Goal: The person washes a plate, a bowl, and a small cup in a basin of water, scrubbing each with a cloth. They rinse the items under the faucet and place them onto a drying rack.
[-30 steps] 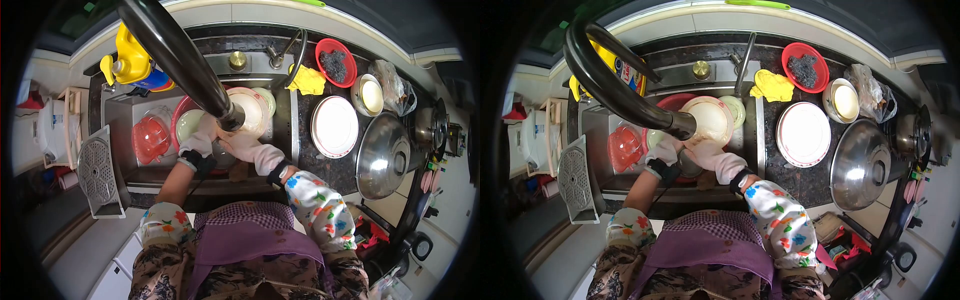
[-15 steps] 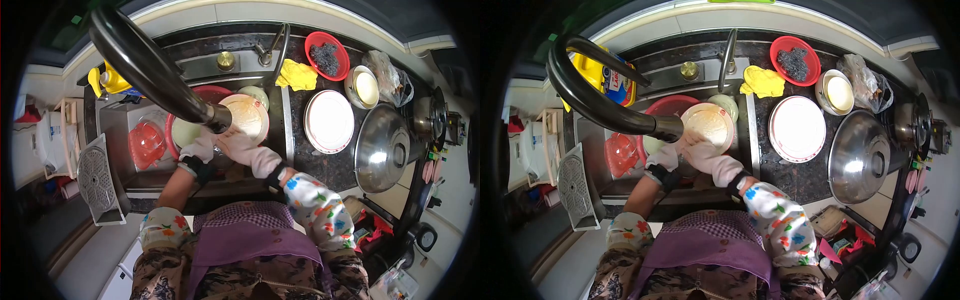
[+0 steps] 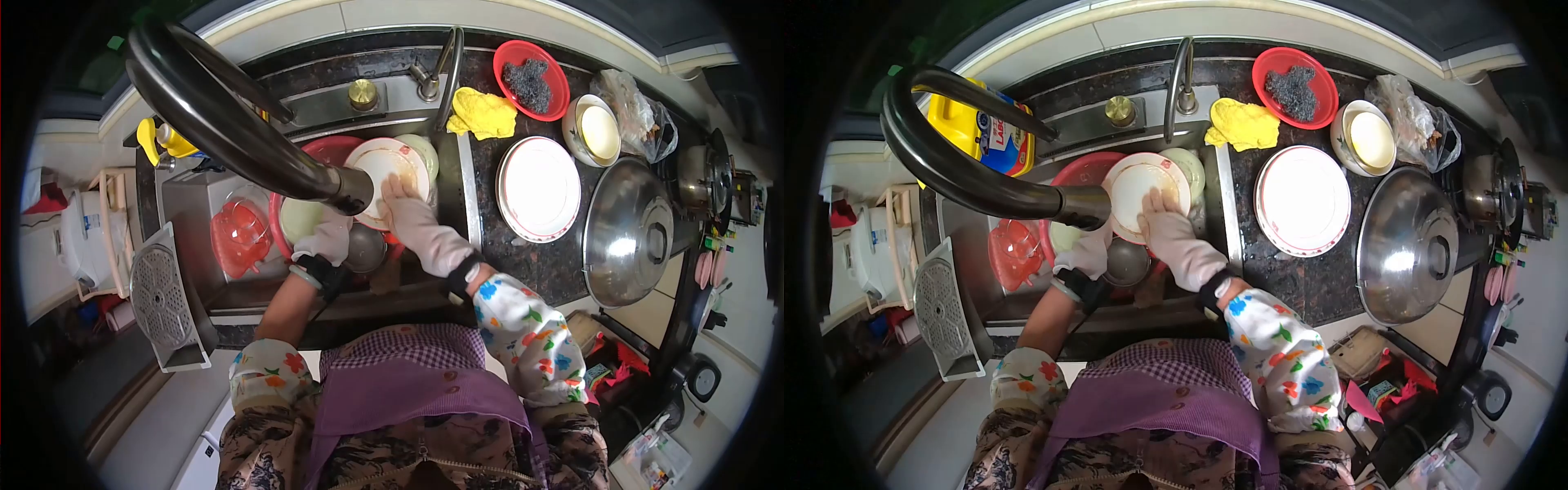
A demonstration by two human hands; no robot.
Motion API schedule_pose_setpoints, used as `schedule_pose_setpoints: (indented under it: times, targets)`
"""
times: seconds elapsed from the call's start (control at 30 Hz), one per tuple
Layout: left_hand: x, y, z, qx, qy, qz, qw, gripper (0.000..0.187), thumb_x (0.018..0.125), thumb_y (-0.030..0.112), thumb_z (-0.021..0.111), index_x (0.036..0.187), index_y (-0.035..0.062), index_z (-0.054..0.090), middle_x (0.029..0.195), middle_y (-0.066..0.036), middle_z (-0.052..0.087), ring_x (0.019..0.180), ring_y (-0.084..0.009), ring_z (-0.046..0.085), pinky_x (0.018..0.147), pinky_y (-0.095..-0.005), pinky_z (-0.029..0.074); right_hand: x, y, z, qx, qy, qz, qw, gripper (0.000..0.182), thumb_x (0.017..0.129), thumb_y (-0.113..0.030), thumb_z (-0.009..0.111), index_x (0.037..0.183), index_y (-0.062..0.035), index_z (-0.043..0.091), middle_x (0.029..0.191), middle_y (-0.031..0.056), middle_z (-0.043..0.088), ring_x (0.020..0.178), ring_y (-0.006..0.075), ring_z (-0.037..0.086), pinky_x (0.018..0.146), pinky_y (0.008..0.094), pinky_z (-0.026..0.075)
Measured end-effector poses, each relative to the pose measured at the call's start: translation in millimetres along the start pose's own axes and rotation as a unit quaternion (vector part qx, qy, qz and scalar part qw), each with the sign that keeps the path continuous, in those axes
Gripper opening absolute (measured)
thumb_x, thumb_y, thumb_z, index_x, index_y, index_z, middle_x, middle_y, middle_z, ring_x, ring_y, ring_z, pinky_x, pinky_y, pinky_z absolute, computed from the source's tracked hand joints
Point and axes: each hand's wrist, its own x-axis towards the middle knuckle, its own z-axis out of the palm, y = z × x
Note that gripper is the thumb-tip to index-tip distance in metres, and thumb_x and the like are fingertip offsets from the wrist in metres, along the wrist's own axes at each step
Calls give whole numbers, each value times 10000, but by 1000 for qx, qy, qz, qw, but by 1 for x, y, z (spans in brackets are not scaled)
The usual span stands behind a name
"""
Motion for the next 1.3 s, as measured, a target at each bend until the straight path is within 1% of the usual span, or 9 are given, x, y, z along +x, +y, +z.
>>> schedule_pose_setpoints:
  times: [0.03,0.17,0.2,0.3,0.47,0.53,0.93,1.13,1.3]
  targets:
    - [0,0,0,0,0,1,1000,296,805,231,450,1018,108,615,1046,-209,614,960,-383,604,810,-458,493,5,-7,-12,-26,136,-47,989,490,890,-270,404,1329,-52,386,1294,205,453,1135,343,488,945,423,381]
    - [2,3,4,4,3,4,1000,297,803,230,453,1019,108,615,1047,-208,614,963,-382,604,812,-457,493,22,-14,-35,139,-122,-135,973,432,875,-226,429,1273,-59,449,994,190,617,992,336,557,878,384,410]
    - [6,2,4,3,8,4,1000,297,802,230,454,1020,108,615,1047,-208,614,964,-382,603,812,-457,493,20,-31,-57,134,-219,-98,962,399,864,-200,440,1238,-68,485,1130,176,574,1099,319,514,942,389,383]
    - [11,-5,2,-2,14,-1,1000,298,800,230,457,1021,108,615,1048,-208,614,965,-382,603,813,-456,493,-16,-18,-34,135,-31,-232,963,391,843,-182,462,1215,-74,510,1277,148,485,1230,302,414,1022,402,322]
    - [17,-14,3,-6,24,-12,1000,299,797,230,461,1022,108,615,1048,-207,615,968,-382,602,815,-454,493,-32,29,-25,-115,-138,-154,972,505,798,-201,528,1281,-74,457,1339,123,441,1257,288,390,1077,424,245]
    - [17,-18,6,-3,26,-21,999,299,796,230,463,1023,108,615,1049,-207,615,970,-382,602,816,-453,493,-21,28,-30,-56,-272,-82,957,451,804,-160,455,1247,-78,476,1228,127,537,1129,319,514,963,379,397]
    - [24,-60,7,4,66,-95,993,302,789,229,473,1027,108,615,1051,-205,615,977,-381,600,820,-449,494,-3,-20,3,41,-198,-179,963,378,829,-181,463,1182,-52,501,1247,125,508,1194,274,454,941,361,408]
    - [21,-79,12,0,31,-124,992,304,785,229,478,1029,108,615,1052,-204,616,981,-381,598,822,-447,494,19,1,97,118,-224,19,967,268,824,-165,470,1073,-115,555,1064,146,595,995,318,571,840,376,453]
    - [8,-88,20,9,3,-130,992,294,777,212,486,1013,98,618,1036,-204,621,966,-377,605,816,-445,498,4,-35,-5,-11,-298,-101,949,296,827,-180,475,1113,-133,539,1137,95,576,1087,290,532,891,359,422]
